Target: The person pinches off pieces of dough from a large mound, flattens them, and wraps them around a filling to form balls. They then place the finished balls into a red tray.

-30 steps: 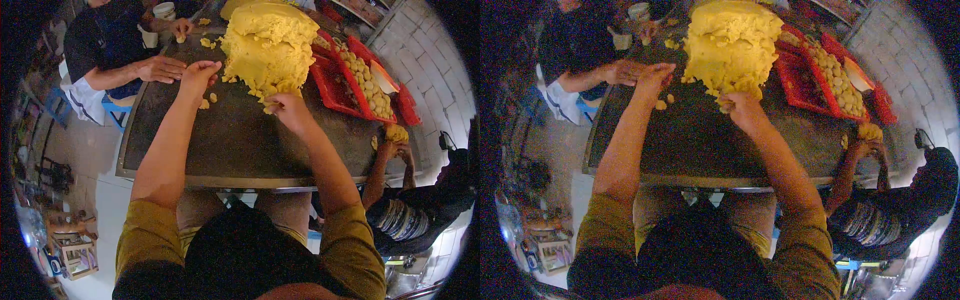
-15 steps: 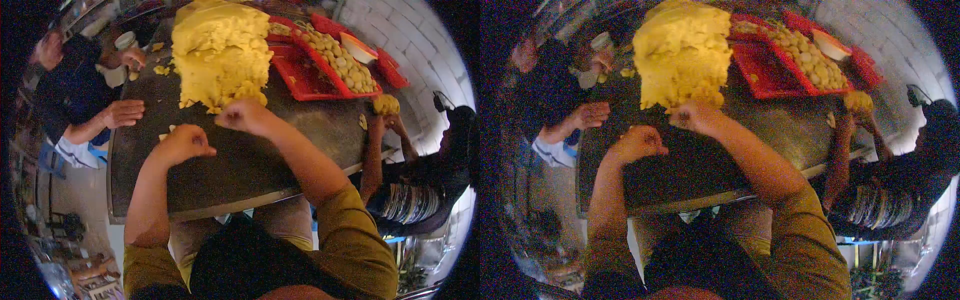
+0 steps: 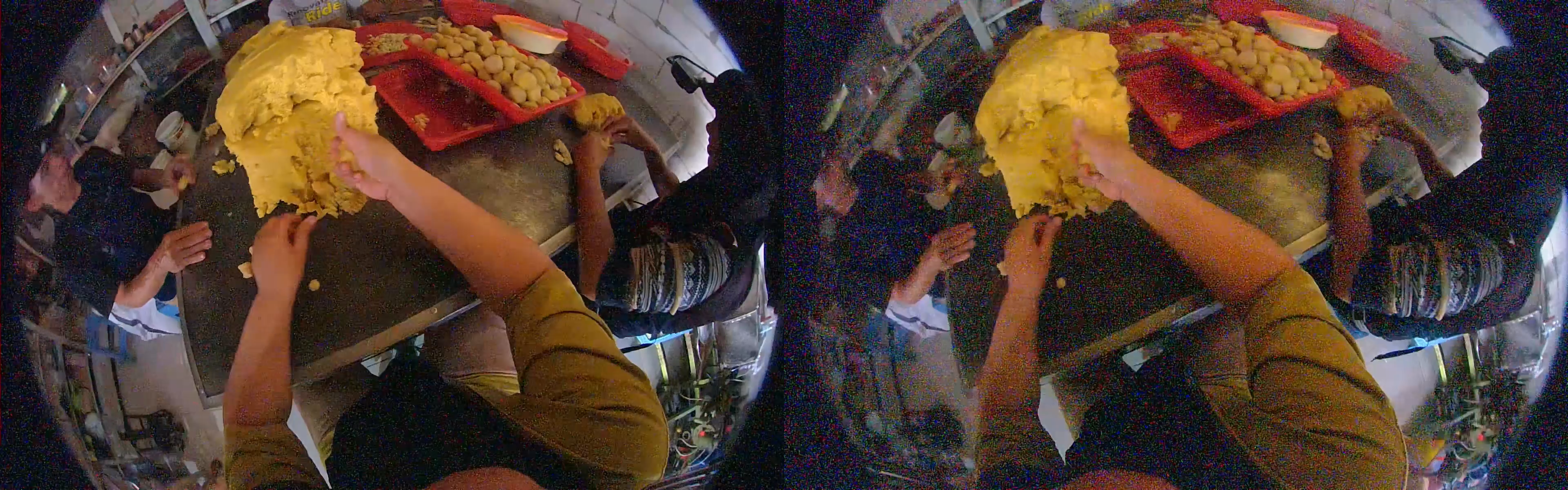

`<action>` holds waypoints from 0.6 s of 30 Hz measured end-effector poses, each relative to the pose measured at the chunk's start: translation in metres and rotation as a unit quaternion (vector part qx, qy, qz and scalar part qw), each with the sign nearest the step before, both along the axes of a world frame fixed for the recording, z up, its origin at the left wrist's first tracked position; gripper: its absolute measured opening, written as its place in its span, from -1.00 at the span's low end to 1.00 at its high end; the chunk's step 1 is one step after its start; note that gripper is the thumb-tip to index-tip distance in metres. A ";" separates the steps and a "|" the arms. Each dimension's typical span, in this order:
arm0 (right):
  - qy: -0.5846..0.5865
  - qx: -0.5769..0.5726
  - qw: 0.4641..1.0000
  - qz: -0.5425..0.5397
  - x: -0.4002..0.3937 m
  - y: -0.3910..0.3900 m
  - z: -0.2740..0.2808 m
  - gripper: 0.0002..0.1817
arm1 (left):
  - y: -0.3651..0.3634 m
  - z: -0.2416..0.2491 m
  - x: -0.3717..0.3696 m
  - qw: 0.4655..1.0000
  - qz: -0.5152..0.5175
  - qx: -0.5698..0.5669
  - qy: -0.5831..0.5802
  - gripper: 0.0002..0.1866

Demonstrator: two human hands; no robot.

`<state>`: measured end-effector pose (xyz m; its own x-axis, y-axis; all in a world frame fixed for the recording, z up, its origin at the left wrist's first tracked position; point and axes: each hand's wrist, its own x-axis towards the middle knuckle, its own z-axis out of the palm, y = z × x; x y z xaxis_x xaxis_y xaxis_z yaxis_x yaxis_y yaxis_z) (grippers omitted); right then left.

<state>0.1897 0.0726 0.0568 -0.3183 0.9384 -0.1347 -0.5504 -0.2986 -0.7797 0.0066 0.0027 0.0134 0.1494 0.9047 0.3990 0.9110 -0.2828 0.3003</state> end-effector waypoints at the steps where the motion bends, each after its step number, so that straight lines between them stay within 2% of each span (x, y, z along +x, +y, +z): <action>1: -0.041 -0.023 0.998 -0.038 -0.001 -0.005 0.006 -0.44 | 0.000 -0.004 0.007 0.989 -0.010 0.147 0.030 -0.58; 2: -0.040 -0.018 0.998 -0.032 0.000 -0.002 0.001 -0.44 | -0.003 -0.009 0.013 0.988 -0.004 0.150 0.032 -0.58; 4: -0.007 0.055 0.998 0.028 0.002 0.005 -0.014 -0.36 | -0.010 -0.017 0.024 0.968 -0.012 0.180 0.177 -0.52; 8: -0.018 0.030 0.999 0.025 0.000 0.003 -0.024 -0.38 | -0.006 -0.017 0.025 0.972 0.008 0.144 0.184 -0.53; 10: 0.075 0.129 0.985 0.084 -0.002 0.011 -0.033 -0.51 | -0.002 -0.017 0.016 0.973 0.065 0.164 0.151 -0.54; 11: 0.159 0.091 0.983 0.022 -0.007 0.009 -0.033 -0.68 | -0.005 -0.014 0.013 0.979 0.081 0.106 0.156 -0.53; 12: 0.154 0.093 0.983 0.042 -0.008 0.006 -0.028 -0.68 | -0.012 -0.009 0.014 0.977 0.101 0.108 0.151 -0.53; 14: -0.010 0.141 0.988 0.064 -0.003 0.003 -0.021 -0.71 | -0.023 -0.001 0.020 0.975 0.024 0.097 0.198 -0.50; 15: 0.016 0.161 0.985 0.063 -0.004 0.000 -0.018 -0.75 | -0.023 -0.002 0.023 0.974 0.037 0.093 0.201 -0.50; 16: 0.021 0.160 0.984 0.075 -0.006 0.002 -0.020 -0.75 | -0.019 -0.005 0.027 0.966 0.004 0.129 0.225 -0.49; 17: -0.035 0.168 0.985 0.029 -0.009 0.005 -0.025 -0.75 | -0.016 -0.008 0.026 0.954 -0.032 0.164 0.247 -0.49; 18: -0.093 0.179 0.979 -0.018 -0.010 0.008 -0.031 -0.76 | -0.013 -0.009 0.023 0.955 -0.023 0.162 0.249 -0.49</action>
<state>0.1796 0.0810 0.0261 -0.2844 0.9466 0.1516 -0.3939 0.0288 -0.9187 0.0298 -0.0100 0.0046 0.4305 0.7332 0.5265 0.9022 -0.3314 -0.2762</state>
